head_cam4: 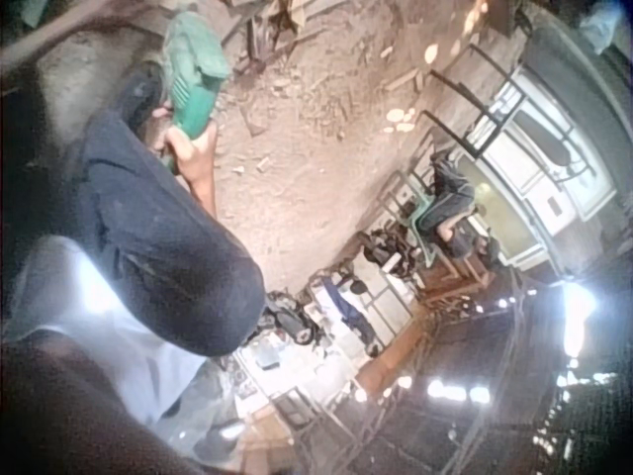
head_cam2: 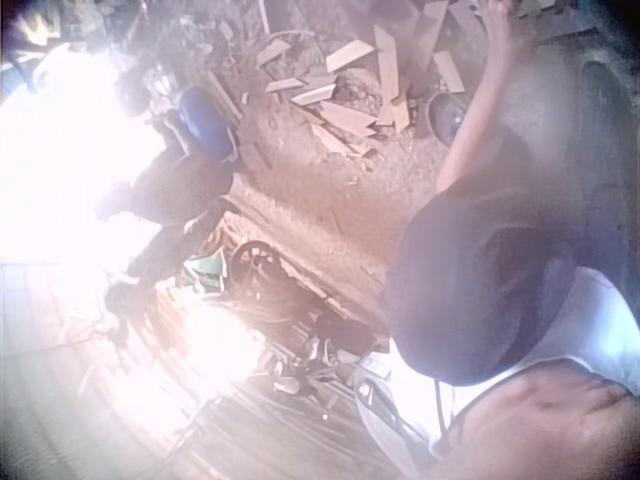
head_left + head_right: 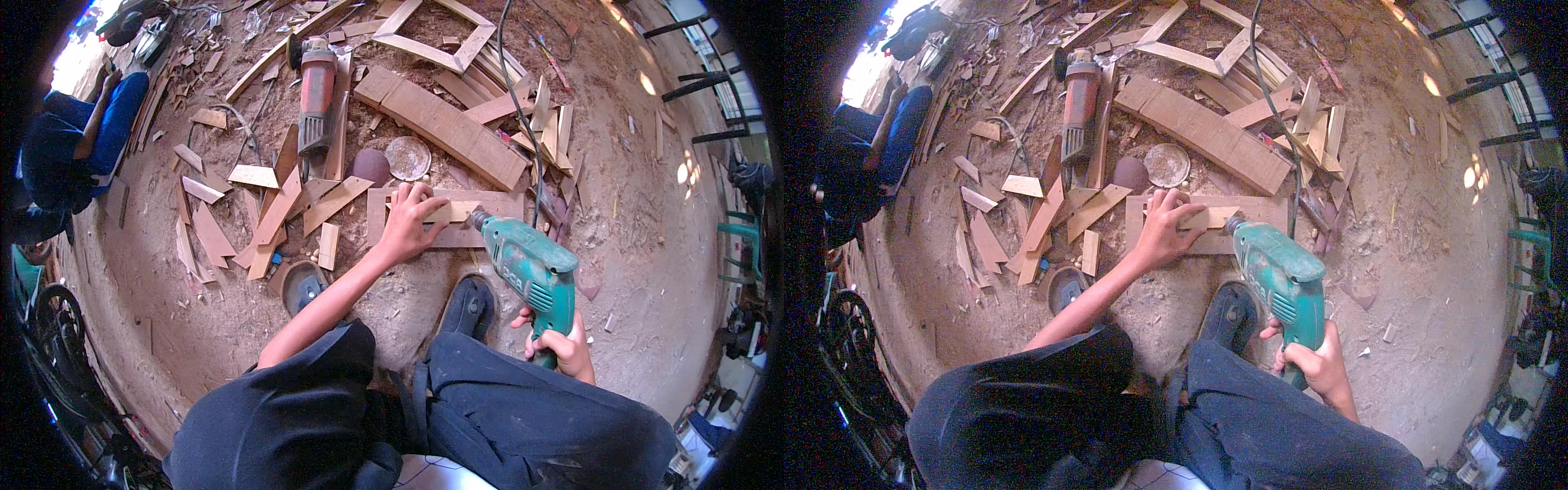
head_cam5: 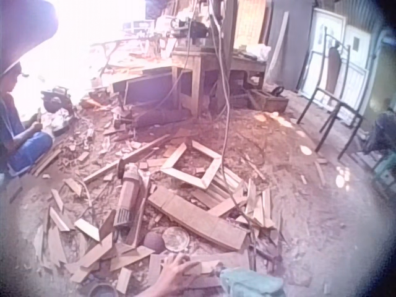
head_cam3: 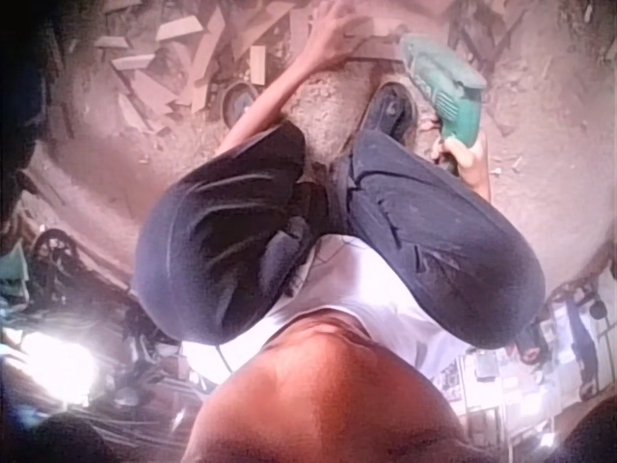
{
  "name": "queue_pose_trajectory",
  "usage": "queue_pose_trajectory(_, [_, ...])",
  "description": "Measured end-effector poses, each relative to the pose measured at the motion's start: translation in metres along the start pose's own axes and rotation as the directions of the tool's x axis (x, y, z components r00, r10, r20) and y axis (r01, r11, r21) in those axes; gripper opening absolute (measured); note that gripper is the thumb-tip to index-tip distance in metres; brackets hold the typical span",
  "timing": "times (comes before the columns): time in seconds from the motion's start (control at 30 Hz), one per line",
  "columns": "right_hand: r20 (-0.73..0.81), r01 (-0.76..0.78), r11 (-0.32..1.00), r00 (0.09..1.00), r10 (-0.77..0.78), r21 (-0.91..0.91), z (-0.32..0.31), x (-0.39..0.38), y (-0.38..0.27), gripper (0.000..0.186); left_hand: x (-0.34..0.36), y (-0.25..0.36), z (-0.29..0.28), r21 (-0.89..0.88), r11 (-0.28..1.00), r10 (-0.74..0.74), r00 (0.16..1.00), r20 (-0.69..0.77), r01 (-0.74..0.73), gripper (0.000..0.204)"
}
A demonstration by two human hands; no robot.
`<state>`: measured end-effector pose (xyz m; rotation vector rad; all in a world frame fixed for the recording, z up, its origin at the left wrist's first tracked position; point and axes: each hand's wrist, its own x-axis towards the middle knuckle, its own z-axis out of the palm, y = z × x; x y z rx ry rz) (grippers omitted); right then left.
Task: The person drills a hole in a wooden board and joins it to another board by hand.
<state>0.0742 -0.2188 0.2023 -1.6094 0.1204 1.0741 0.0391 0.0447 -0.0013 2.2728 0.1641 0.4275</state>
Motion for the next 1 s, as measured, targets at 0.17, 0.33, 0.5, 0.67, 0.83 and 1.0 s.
queue_pose_trajectory(0.17, [0.008, -0.012, 1.000, 1.000, 0.012, 0.016, -0.001, 0.001, 0.000, 0.038, 0.001, -0.001, 0.000, 0.003, 1.000, 0.017, 1.000, -0.005, -0.017, 0.036])
queue_pose_trajectory(0.33, [0.010, -0.009, 1.000, 1.000, 0.009, -0.009, -0.001, 0.000, 0.000, 0.040, 0.000, 0.000, 0.000, 0.010, 1.000, -0.001, 1.000, -0.004, 0.001, 0.037])
queue_pose_trajectory(0.5, [-0.012, -0.007, 0.999, 1.000, 0.006, -0.050, 0.003, -0.001, -0.002, 0.040, 0.000, -0.001, -0.001, 0.030, 0.999, -0.033, 0.999, 0.022, 0.032, 0.040])
queue_pose_trajectory(0.67, [-0.006, -0.021, 0.995, 1.000, 0.020, -0.093, 0.002, -0.002, 0.000, 0.039, 0.000, 0.000, -0.001, -0.004, 1.000, -0.013, 1.000, 0.002, 0.013, 0.035])
queue_pose_trajectory(0.83, [0.002, -0.029, 0.996, 1.000, 0.029, -0.086, 0.010, -0.004, -0.004, 0.038, 0.000, -0.002, -0.009, -0.004, 1.000, -0.014, 1.000, 0.004, 0.014, 0.036])
queue_pose_trajectory(1.0, [0.009, -0.026, 0.996, 1.000, 0.027, -0.085, 0.015, -0.003, -0.007, 0.039, -0.003, -0.006, -0.014, 0.003, 1.000, -0.014, 1.000, 0.009, 0.014, 0.037])
